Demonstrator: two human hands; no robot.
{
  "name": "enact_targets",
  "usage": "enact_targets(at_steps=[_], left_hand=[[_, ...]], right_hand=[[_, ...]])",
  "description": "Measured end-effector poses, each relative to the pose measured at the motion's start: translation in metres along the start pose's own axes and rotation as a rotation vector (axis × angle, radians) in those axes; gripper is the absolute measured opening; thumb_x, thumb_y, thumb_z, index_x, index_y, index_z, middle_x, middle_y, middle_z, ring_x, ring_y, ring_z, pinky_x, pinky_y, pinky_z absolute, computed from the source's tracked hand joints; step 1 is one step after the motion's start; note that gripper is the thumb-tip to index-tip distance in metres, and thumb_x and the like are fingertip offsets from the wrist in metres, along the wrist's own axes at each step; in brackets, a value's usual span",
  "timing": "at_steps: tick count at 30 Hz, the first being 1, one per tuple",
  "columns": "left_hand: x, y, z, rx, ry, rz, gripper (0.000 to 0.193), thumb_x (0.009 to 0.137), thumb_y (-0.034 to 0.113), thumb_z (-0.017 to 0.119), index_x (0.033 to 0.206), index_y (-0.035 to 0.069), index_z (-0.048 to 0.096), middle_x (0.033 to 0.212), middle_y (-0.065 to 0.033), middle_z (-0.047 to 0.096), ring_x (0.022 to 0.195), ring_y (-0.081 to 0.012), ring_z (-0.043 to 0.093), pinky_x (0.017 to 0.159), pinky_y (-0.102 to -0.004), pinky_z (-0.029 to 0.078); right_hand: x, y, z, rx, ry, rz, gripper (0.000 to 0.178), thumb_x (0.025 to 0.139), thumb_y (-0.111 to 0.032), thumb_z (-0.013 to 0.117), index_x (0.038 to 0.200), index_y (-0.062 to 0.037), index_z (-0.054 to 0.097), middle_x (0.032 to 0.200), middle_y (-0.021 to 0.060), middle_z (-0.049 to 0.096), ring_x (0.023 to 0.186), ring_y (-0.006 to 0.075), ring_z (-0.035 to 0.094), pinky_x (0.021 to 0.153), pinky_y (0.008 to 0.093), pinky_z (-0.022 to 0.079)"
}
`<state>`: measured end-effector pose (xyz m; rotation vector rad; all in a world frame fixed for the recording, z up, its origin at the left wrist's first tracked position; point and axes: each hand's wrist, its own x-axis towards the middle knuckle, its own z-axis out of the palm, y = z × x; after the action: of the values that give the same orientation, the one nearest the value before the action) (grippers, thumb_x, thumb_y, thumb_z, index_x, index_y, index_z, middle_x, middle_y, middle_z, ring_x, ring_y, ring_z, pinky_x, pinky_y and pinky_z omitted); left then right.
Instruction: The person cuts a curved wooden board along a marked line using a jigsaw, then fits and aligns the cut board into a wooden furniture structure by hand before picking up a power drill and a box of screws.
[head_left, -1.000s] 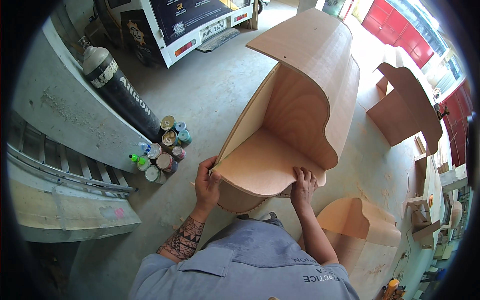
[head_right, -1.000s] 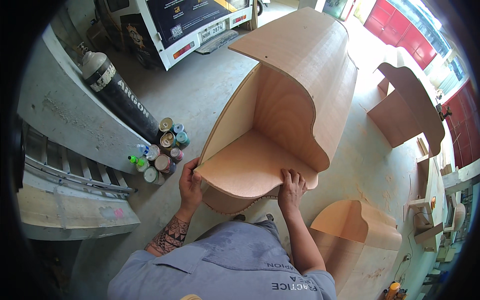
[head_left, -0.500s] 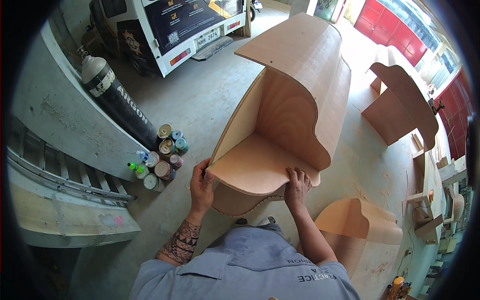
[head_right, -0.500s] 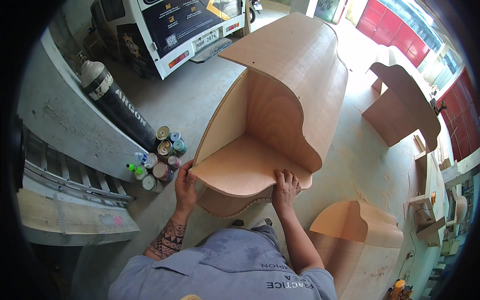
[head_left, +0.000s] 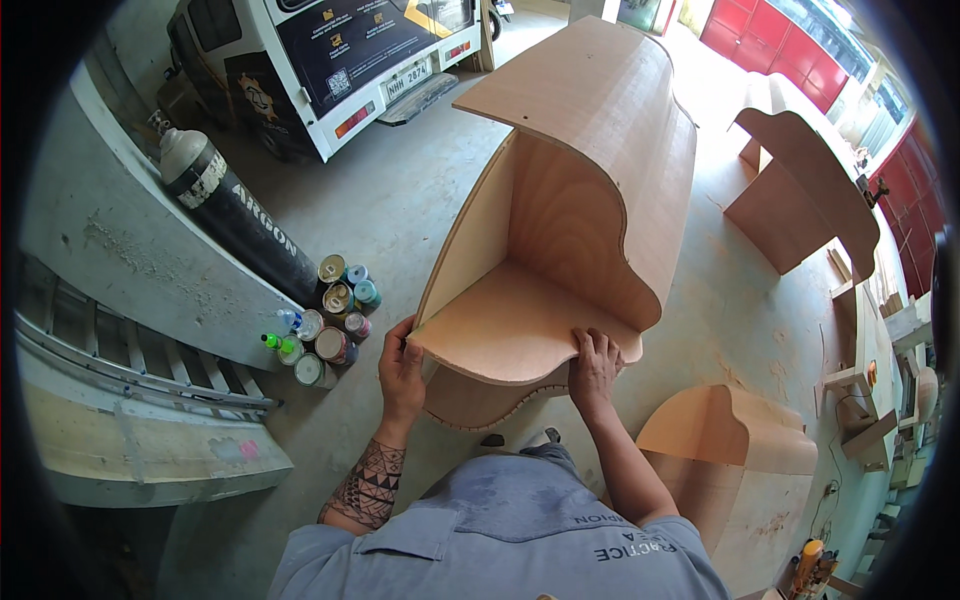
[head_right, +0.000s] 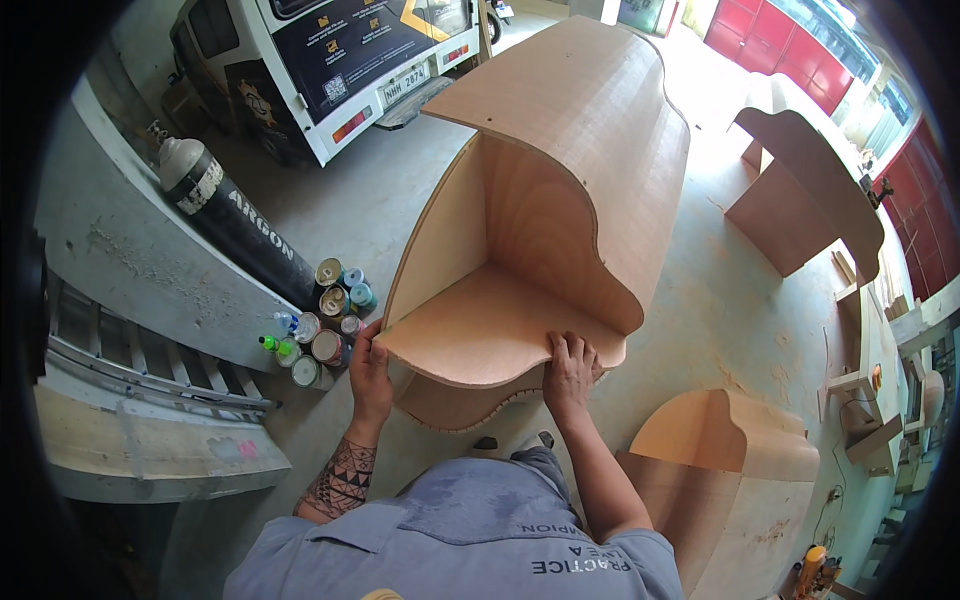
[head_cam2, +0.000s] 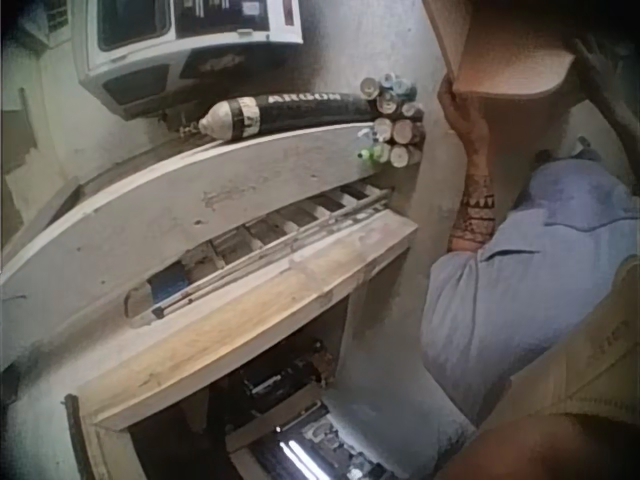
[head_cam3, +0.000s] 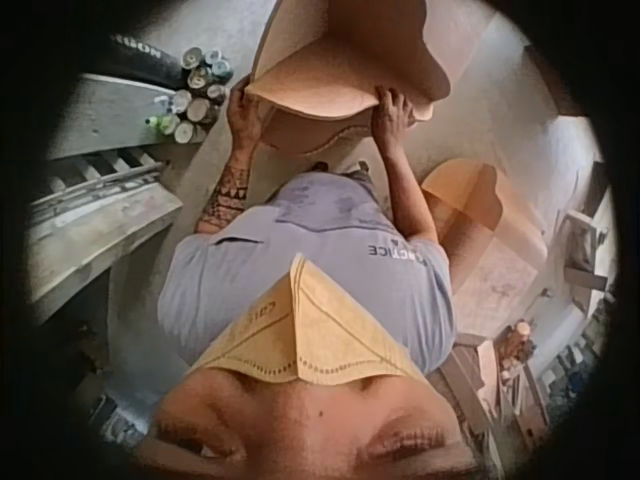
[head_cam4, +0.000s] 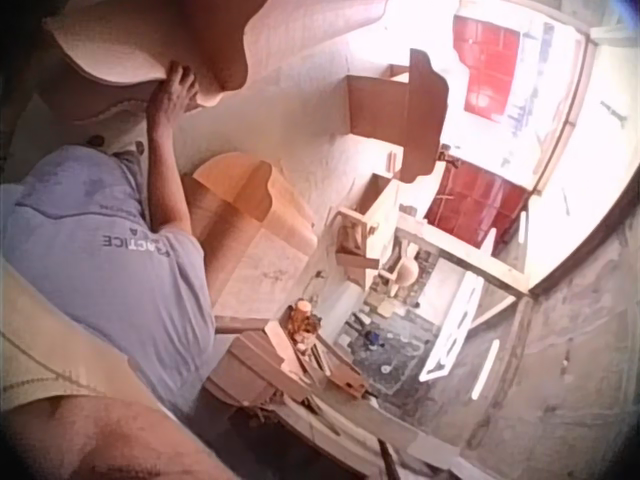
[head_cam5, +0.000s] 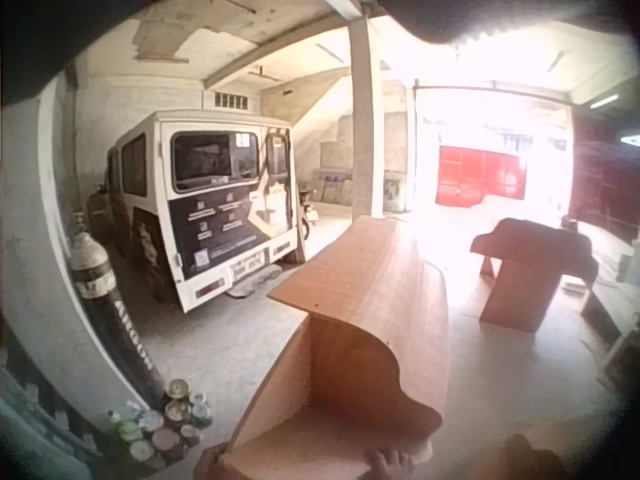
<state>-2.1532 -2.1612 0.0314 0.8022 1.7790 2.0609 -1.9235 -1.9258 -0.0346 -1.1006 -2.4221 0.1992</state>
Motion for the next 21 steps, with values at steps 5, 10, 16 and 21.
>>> enact_targets(at_steps=[5,10,16,21], left_hand=[[0.0,0.002,0.0,-0.021,0.0,-0.043,0.077,0.107,0.057,0.062,0.149,-0.006,0.05,0.143,-0.0156,0.061,0.134,-0.0222,0.057,0.116,-0.0372,0.043],[0.0,0.004,-0.002,0.001,-0.032,-0.052,0.077,0.108,0.06,0.057,0.152,-0.003,0.049,0.145,-0.012,0.061,0.136,-0.0191,0.056,0.118,-0.0351,0.04],[0.0,0.011,-0.002,-0.029,-0.037,-0.126,0.081,0.105,0.061,0.062,0.15,-0.005,0.049,0.141,-0.0131,0.062,0.134,-0.0192,0.056,0.116,-0.0349,0.042],[-0.001,0.007,-0.006,-0.041,-0.043,-0.218,0.083,0.105,0.063,0.062,0.151,-0.005,0.049,0.143,-0.0128,0.062,0.134,-0.0181,0.055,0.117,-0.0341,0.041]], right_hand=[[0.0,0.0,-0.002,-0.022,-0.002,0.007,0.044,0.092,-0.009,0.066,0.135,-0.0198,0.067,0.137,0.0084,0.063,0.133,0.0334,0.054,0.117,0.0501,0.035],[0.0,-0.002,-0.003,-0.011,-0.008,0.017,0.047,0.089,-0.008,0.068,0.135,-0.0197,0.067,0.137,0.0089,0.063,0.132,0.0337,0.054,0.117,0.0506,0.035],[0.0,-0.003,-0.002,-0.007,-0.015,0.026,0.05,0.087,-0.007,0.069,0.136,-0.0197,0.066,0.136,0.01,0.063,0.132,0.0342,0.055,0.117,0.0511,0.034],[-0.001,-0.003,-0.003,-0.004,-0.024,0.032,0.052,0.087,-0.006,0.069,0.136,-0.0193,0.066,0.135,0.0102,0.063,0.131,0.0346,0.055,0.118,0.051,0.034]])
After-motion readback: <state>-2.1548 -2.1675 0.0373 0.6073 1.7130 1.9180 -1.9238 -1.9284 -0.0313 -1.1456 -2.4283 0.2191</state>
